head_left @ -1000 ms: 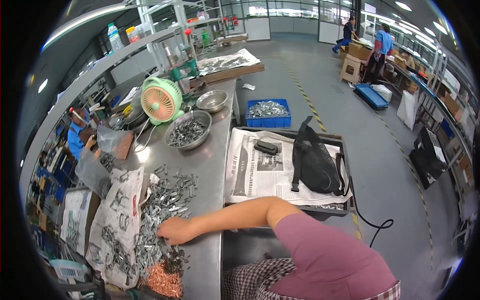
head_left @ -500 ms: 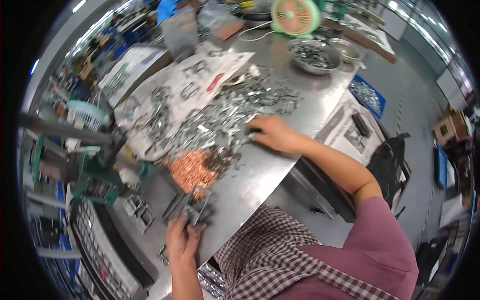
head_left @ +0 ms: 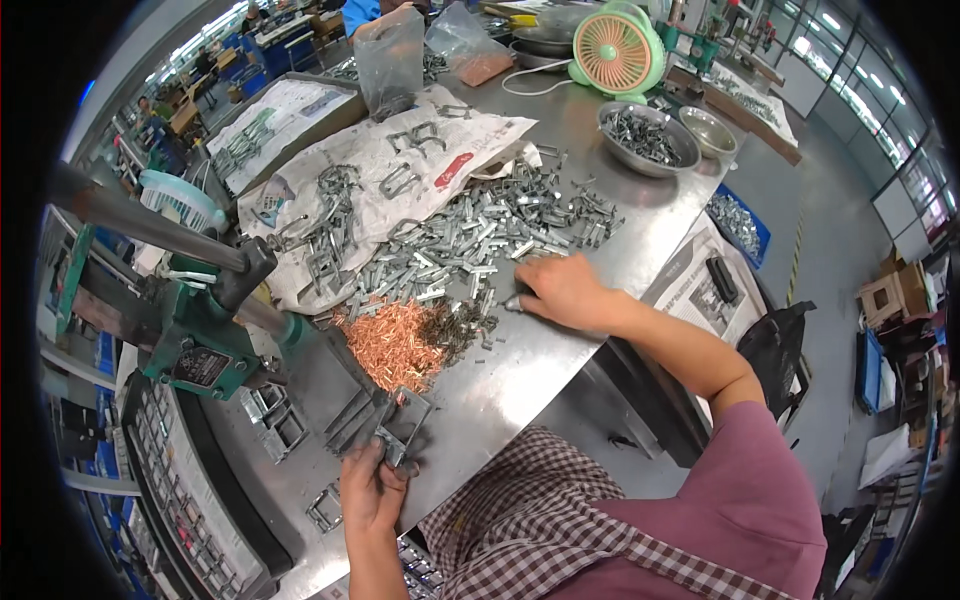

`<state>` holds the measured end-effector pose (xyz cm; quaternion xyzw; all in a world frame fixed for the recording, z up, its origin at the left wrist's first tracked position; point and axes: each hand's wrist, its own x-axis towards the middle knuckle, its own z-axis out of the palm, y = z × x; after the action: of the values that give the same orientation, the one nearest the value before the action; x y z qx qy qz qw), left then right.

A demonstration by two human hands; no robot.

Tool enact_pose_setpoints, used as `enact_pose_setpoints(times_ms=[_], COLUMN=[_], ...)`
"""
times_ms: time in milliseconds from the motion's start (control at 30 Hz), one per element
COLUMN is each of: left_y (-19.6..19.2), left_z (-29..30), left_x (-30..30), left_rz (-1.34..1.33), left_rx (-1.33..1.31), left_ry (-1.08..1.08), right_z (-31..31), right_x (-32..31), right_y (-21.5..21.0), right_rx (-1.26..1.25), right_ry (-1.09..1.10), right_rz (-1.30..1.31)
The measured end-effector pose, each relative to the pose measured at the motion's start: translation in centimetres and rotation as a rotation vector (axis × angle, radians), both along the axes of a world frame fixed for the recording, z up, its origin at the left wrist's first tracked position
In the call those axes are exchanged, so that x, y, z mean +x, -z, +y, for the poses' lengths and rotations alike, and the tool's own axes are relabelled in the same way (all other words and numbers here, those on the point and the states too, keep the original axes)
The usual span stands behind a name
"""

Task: The person assembles hardware by picking small metal components from the workbench, fitting them into metal frames by hand, and pressing parts using a manual press machine.

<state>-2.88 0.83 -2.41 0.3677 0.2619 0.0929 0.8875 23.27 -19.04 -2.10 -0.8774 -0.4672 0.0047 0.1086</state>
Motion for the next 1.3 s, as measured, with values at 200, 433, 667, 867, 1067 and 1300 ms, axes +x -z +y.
enact_pose_setpoints(times_ms=[200, 433, 667, 867, 1067, 1300], left_y=[0.0, -1.1, -0.7, -0.1, -0.8, -0.8], left_z=[-1.0, -1.8, -2.3, -2.8, -3.1, -3.3], left_x=[0.1, 0.8, 1.9, 3.3, 3.5, 2.0], left_rz=[-0.033, 0.024, -0.042, -0.024, -0.035, -0.004], left_rx=[0.008, -0.003, -0.018, -0.008, -0.060, -0.130], left_ry=[0.040, 0.008, 0.169, 0.219, 0.321, 0.308], right_z=[-1.9, -2.3, -3.2, -2.0, 1.1, 4.2], right_x=[-0.3, -2.0, -0.8, -2.0, -4.0, -6.9], right_y=[0.0, -0.1, -2.2, -1.3, -5.0, -5.3], right_rx=[0.221, 0.214, 0.150, 0.030, 0.223, 0.187], right_ry=[-0.080, -0.194, -0.329, -0.311, -0.498, -0.881], right_rz=[0.038, 0.036, 0.171, 0.052, 0.442, 0.479])
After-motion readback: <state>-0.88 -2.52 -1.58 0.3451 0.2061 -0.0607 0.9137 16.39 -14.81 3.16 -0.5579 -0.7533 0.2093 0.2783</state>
